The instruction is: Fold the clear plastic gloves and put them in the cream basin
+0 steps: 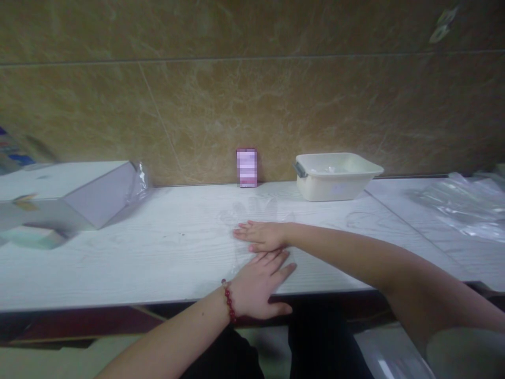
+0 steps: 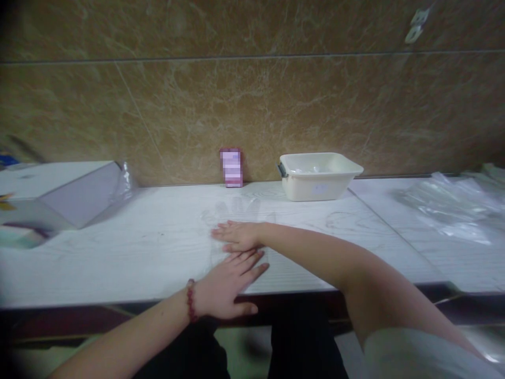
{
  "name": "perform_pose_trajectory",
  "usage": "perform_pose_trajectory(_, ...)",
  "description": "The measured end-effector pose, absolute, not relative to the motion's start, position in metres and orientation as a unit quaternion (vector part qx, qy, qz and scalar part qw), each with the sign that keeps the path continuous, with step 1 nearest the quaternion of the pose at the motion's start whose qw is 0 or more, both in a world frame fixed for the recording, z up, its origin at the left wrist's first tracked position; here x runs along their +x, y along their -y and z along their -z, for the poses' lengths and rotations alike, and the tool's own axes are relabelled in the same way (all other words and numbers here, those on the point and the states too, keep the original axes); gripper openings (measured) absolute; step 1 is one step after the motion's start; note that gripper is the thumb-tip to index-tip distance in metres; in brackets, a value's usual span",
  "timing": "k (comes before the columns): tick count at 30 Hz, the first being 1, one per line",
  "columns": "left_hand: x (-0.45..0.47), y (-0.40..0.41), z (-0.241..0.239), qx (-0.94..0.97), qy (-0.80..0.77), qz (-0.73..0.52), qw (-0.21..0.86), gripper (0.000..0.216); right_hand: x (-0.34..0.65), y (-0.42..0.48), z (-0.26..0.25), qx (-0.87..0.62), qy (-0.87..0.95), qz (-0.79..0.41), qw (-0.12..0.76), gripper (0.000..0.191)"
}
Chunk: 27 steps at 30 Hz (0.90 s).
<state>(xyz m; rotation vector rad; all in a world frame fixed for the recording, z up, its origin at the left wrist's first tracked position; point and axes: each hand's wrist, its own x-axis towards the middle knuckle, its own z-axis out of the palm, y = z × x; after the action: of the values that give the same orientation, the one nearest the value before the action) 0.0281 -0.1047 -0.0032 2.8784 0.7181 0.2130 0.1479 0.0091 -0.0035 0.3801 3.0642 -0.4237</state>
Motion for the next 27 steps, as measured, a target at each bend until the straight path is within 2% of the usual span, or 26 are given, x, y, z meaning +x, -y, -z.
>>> perform_pose_trajectory(11, 0.028, 0.104, 0.002, 0.964, -0.236, -0.073, 0.095, 0.076, 0.146, -0.059, 0.01, 0.228, -0.97, 0.079, -0.032, 0.065)
perform_pose_trajectory(27, 0.023, 0.103, 0.005, 0.964, -0.225, -0.105, 0.099, 0.074, 0.137, -0.114, 0.016, 0.306, -0.949, 0.07, -0.019, 0.074)
